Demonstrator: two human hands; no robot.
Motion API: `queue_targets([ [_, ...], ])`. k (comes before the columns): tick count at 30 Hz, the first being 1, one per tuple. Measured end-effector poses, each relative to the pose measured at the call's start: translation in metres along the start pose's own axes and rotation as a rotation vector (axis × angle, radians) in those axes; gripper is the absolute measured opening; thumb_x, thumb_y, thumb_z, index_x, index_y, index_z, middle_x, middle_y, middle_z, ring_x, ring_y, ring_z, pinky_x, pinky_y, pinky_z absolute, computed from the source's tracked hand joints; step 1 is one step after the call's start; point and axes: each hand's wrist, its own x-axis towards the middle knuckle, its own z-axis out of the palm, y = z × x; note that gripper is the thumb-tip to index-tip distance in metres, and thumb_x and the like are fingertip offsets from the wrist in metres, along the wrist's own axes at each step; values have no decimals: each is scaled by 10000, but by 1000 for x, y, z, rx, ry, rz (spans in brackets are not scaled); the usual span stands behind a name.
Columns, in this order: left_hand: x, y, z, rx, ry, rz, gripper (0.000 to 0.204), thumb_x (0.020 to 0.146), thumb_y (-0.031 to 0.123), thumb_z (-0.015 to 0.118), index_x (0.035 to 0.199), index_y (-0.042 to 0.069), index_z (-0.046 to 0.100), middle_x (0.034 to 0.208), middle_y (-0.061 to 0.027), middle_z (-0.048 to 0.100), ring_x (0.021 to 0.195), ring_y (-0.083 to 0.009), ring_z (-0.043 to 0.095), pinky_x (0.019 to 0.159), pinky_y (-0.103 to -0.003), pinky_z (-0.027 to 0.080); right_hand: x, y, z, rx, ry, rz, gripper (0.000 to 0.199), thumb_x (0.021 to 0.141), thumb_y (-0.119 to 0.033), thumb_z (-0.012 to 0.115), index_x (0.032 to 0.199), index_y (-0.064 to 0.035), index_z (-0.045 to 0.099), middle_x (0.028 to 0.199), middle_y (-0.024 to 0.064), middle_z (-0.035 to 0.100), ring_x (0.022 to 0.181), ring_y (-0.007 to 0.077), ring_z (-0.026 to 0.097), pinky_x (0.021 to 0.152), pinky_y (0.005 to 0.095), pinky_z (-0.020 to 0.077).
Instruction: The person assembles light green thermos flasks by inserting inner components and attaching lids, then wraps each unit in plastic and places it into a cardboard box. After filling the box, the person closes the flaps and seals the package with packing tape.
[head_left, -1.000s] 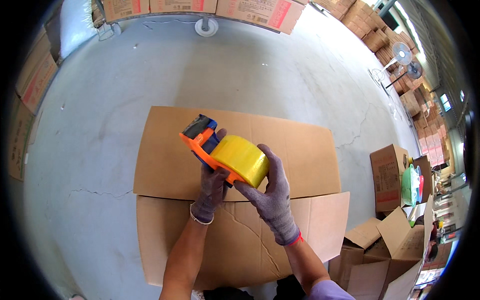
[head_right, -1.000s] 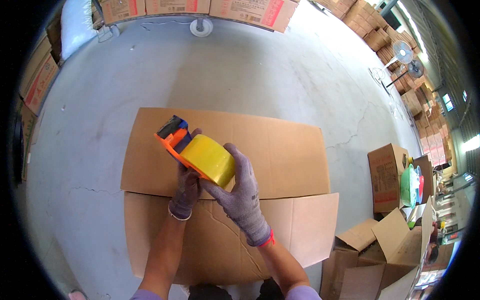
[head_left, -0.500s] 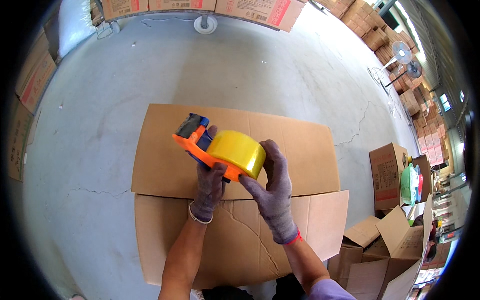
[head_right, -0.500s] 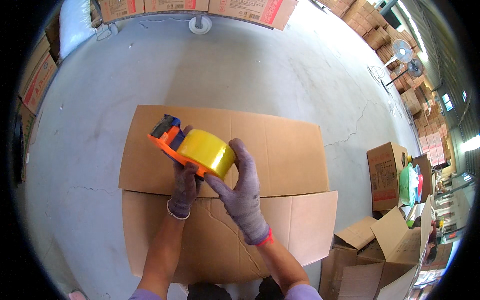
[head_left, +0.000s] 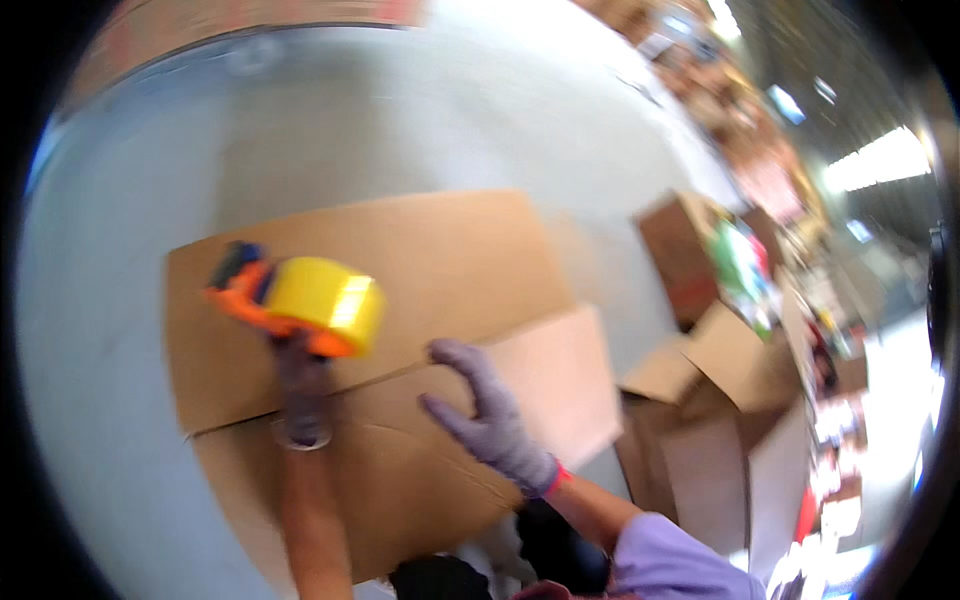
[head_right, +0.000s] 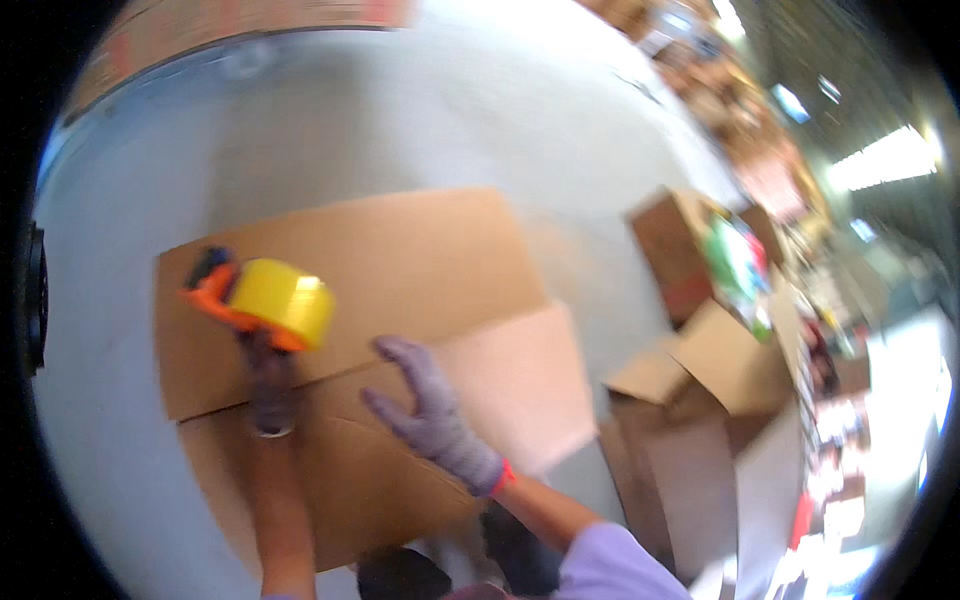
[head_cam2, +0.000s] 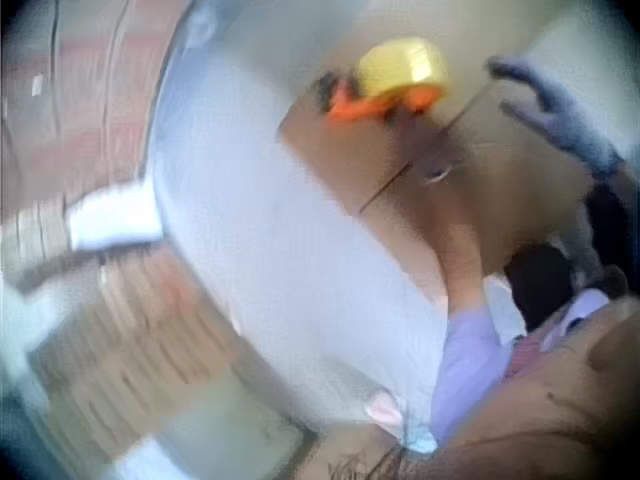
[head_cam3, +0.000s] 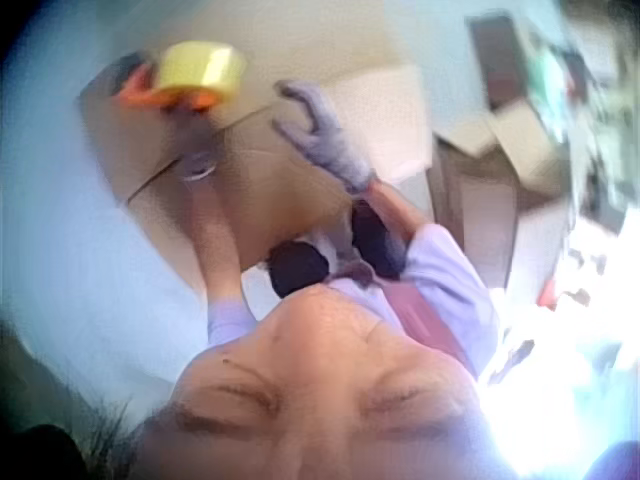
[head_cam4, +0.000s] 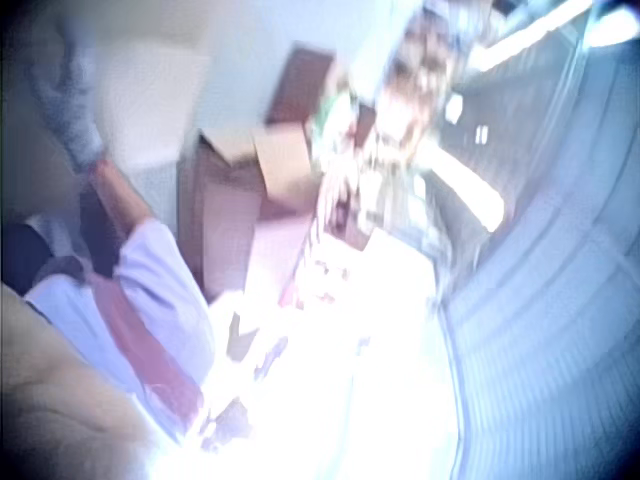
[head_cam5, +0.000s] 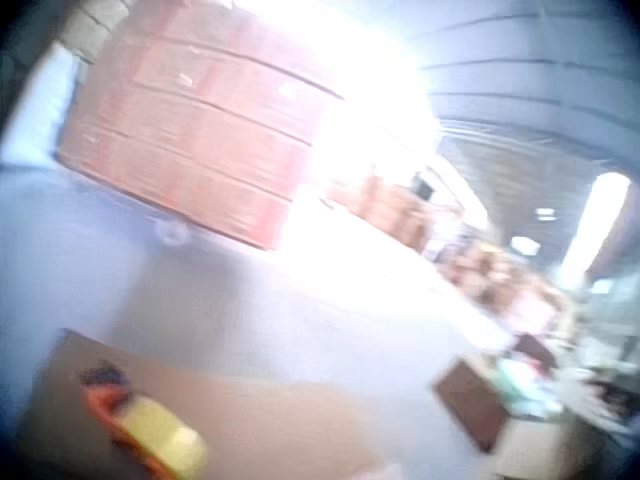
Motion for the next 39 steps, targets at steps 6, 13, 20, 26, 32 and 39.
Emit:
queue_targets([
  [6, 20, -3, -22, 400, 49, -62, 476, 934, 301, 598, 1301, 33, 457, 1233, -94, 544, 1090, -225, 570, 943, -384, 473, -115, 0, -156, -434, 40, 104, 399, 886, -156, 665, 1246, -32, 546, 1257, 165, 542, 1181, 318, 536, 997, 391, 449],
  [13, 31, -15, -27, 587, -54, -93, 484, 938, 300, 594, 1312, 32, 447, 1246, -100, 539, 1095, -235, 573, 943, -400, 485, -240, -13, -235, -636, 314, 549, 323, 893, -185, 641, 1178, -44, 587, 1148, 160, 595, 1051, 288, 605, 910, 368, 493],
  [20, 30, -17, -32, 680, -104, -77, 491, 942, 299, 590, 1323, 30, 436, 1258, -106, 533, 1101, -246, 575, 942, -415, 496, -283, 1, -158, -420, 7, 404, 319, 901, -239, 615, 1164, -60, 593, 1083, 172, 595, 1048, 331, 581, 905, 418, 479],
  [26, 42, 15, 0, 770, -210, 65, 498, 945, 298, 587, 1333, 29, 428, 1269, -111, 529, 1105, -256, 578, 941, -429, 506, -310, -18, -145, -259, -51, 296, 319, 916, -259, 601, 1158, -51, 595, 1107, 171, 599, 1022, 336, 595, 911, 423, 480],
  [32, 12, 148, 58, 632, -313, 361, 505, 949, 297, 584, 1342, 28, 419, 1280, -116, 524, 1109, -265, 580, 941, -442, 516, -319, -35, -148, -81, -72, 49, 294, 916, -261, 598, 1132, -62, 607, 1083, 149, 605, 982, 338, 599, 873, 414, 484],
  [39, -190, 265, 197, -226, -460, -88, 666, 941, 443, 556, 1448, 74, 331, 1355, -118, 494, 1234, -296, 502, 1031, -462, 448, -341, -98, -171, 1034, -782, 685, 276, 935, -316, 586, 955, -57, 681, 799, 21, 643, 664, 113, 580, 591, 287, 491],
])
